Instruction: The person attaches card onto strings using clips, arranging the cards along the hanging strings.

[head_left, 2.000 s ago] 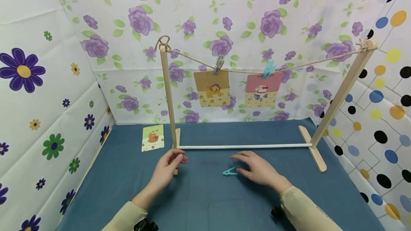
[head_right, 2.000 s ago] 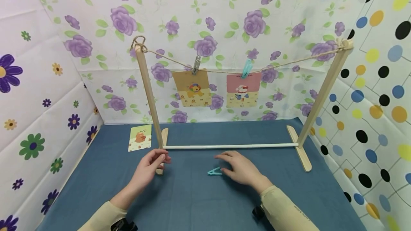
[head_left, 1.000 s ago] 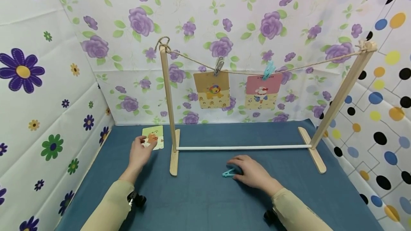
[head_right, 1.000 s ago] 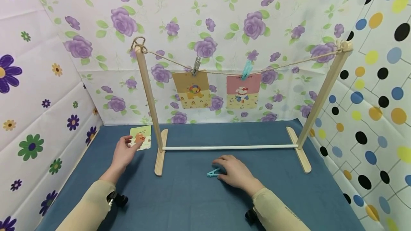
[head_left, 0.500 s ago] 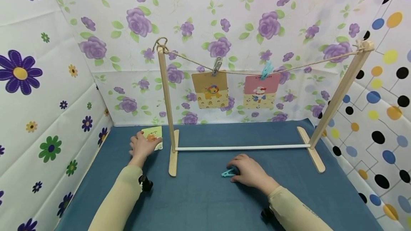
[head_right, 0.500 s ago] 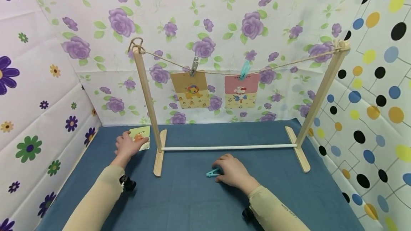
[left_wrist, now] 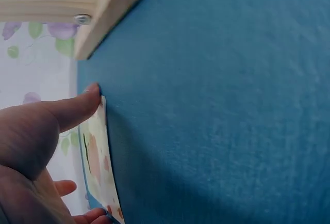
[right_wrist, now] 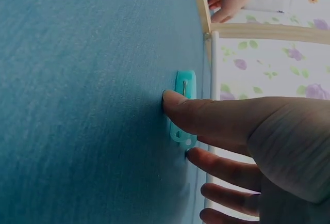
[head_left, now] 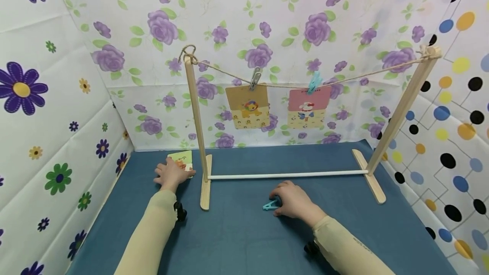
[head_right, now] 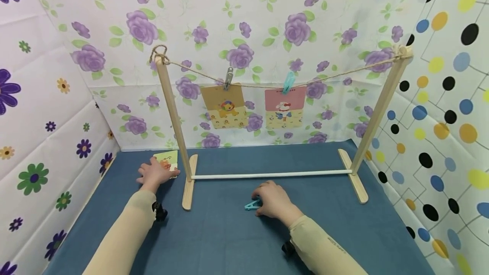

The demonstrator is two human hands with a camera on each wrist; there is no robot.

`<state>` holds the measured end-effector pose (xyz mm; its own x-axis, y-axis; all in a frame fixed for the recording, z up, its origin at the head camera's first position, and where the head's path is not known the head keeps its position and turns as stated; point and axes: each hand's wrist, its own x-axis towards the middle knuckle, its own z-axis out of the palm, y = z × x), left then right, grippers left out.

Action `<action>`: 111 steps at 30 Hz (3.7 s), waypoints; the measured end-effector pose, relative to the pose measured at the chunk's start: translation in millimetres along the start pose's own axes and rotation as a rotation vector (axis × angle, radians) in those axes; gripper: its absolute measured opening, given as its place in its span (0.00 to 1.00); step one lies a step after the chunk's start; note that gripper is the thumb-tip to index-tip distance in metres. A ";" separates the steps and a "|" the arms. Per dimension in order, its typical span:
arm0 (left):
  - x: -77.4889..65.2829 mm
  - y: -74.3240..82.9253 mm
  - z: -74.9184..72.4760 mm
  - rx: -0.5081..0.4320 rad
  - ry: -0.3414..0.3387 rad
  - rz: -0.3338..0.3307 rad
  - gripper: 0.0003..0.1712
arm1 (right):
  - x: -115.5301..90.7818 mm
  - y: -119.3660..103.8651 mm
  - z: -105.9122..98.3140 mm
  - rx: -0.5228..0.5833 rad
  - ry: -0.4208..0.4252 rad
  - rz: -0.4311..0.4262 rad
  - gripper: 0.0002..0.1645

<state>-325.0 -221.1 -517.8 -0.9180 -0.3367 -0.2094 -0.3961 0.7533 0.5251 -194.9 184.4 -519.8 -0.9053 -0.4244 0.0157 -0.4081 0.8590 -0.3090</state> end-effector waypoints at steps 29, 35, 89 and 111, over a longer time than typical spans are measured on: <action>19.7 12.6 4.0 0.086 -0.046 -0.129 0.72 | -2.7 -12.1 0.0 -0.018 0.027 0.104 0.25; 23.5 14.7 8.5 0.067 -0.043 -0.149 0.72 | -1.9 -11.9 3.9 -0.041 0.024 0.110 0.25; 29.5 -0.9 -5.3 0.003 -0.086 -0.154 0.72 | 1.2 -12.9 6.7 -0.038 0.015 0.127 0.24; 22.1 -15.8 -8.4 0.005 -0.044 -0.101 0.76 | -0.8 -11.6 8.0 -0.032 0.012 0.119 0.23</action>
<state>-338.9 -245.2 -523.8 -0.8731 -0.3865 -0.2971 -0.4870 0.7192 0.4956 -188.5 172.5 -523.8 -0.9487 -0.3161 -0.0079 -0.3015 0.9119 -0.2786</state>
